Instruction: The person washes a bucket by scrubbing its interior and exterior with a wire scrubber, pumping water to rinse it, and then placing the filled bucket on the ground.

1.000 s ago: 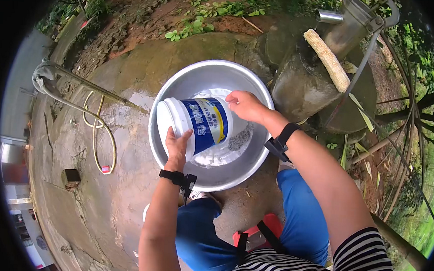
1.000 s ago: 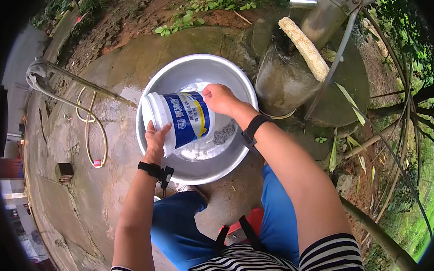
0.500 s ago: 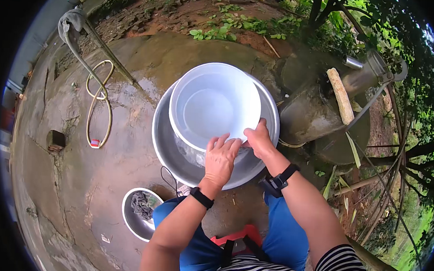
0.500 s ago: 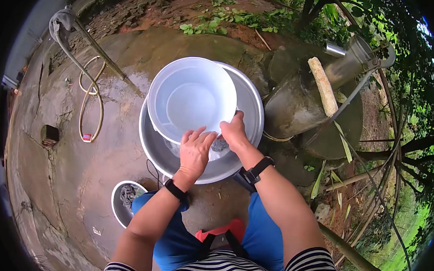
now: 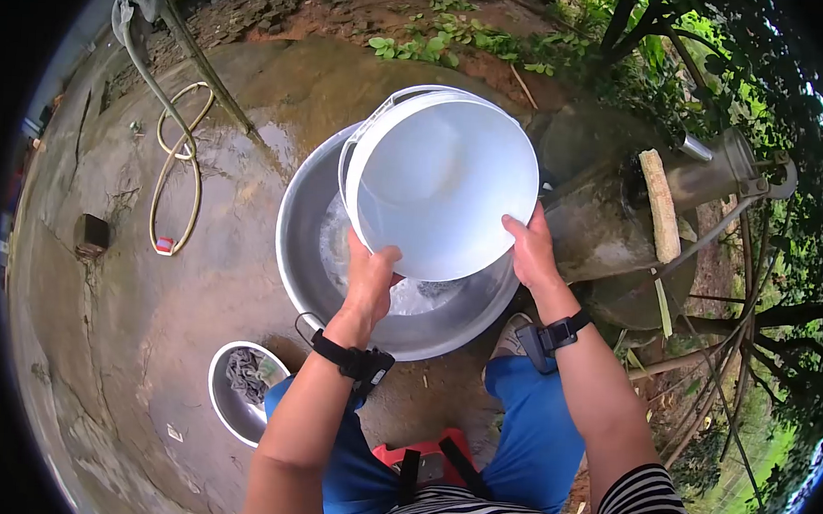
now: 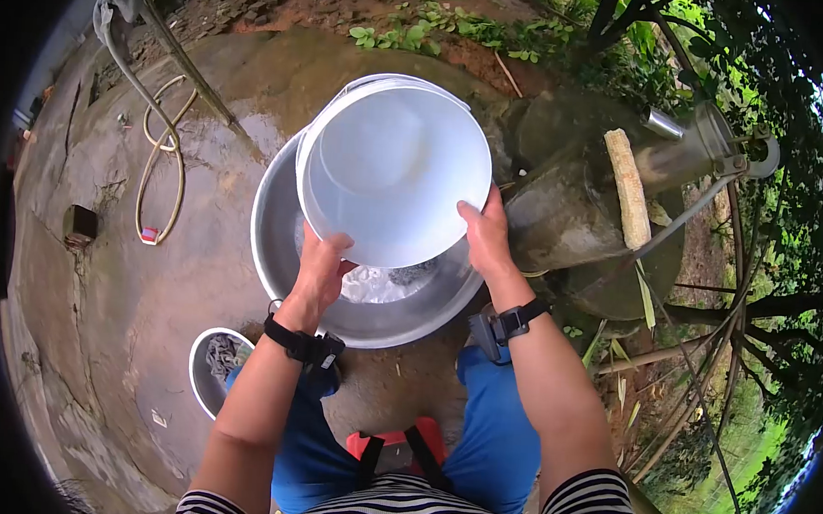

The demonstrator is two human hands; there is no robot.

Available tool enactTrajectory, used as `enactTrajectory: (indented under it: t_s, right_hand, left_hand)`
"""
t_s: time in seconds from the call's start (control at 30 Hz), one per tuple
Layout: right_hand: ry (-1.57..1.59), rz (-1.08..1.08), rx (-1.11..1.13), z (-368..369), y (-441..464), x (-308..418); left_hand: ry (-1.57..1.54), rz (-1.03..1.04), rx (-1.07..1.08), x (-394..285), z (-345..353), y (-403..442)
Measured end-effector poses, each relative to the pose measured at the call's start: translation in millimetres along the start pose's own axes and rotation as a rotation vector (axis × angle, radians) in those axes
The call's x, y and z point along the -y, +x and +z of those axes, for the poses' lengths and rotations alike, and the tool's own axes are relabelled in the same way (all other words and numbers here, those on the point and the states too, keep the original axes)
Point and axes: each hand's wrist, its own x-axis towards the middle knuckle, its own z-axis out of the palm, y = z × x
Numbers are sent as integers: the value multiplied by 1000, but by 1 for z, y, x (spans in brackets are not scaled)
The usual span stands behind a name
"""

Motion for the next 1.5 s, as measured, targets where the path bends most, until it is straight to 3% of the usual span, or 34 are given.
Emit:
enactTrajectory:
  t_s: [0.07,0.13,0.2,0.23,0.33,0.4,0.47,0.57,0.7,0.77,0.97,1.0,1.07,1.2,1.27,1.37,1.5]
  right_hand:
    - [38,88,-5,-6,-1,9]
    - [-66,6,-56,-10,0,17]
    - [-607,-200,-160,-18,0,28]
    - [-679,-343,-186,-18,-2,32]
    - [-973,-468,-241,-22,4,43]
    - [-977,-480,-235,-24,7,39]
    - [-898,-375,-70,-29,8,33]
    - [-683,-360,30,-24,4,18]
    - [-812,-195,14,-17,5,26]
    - [-860,-205,-102,-13,4,26]
    - [-1140,-169,-84,-27,17,13]
    - [-1142,-168,-80,-22,13,16]
    - [-838,-56,16,-4,0,25]
    - [-930,-139,54,-5,3,3]
    - [-869,-258,27,-8,6,-2]
    - [-876,-98,-27,-16,10,4]
    - [-811,-175,-127,-23,11,16]
  left_hand:
    - [12,54,-36,0,10,-10]
    - [146,157,-7,2,13,-12]
    - [217,191,-5,-1,13,-16]
    - [284,234,-11,-1,12,-18]
    - [356,262,-43,4,11,-20]
    - [424,342,-83,9,13,-22]
    - [573,623,-180,0,16,-31]
    - [571,636,-191,-12,7,-30]
    - [570,658,-187,-18,5,-31]
    - [864,763,-329,-17,8,-32]
    - [527,832,-270,-15,19,-26]
    - [527,830,-273,-15,19,-25]
    - [517,848,-347,-16,18,-23]
    - [574,805,-369,-16,14,-22]
    - [607,913,-346,-14,15,-20]
    - [630,905,-270,-17,16,-22]
    - [741,849,-148,-22,12,-27]
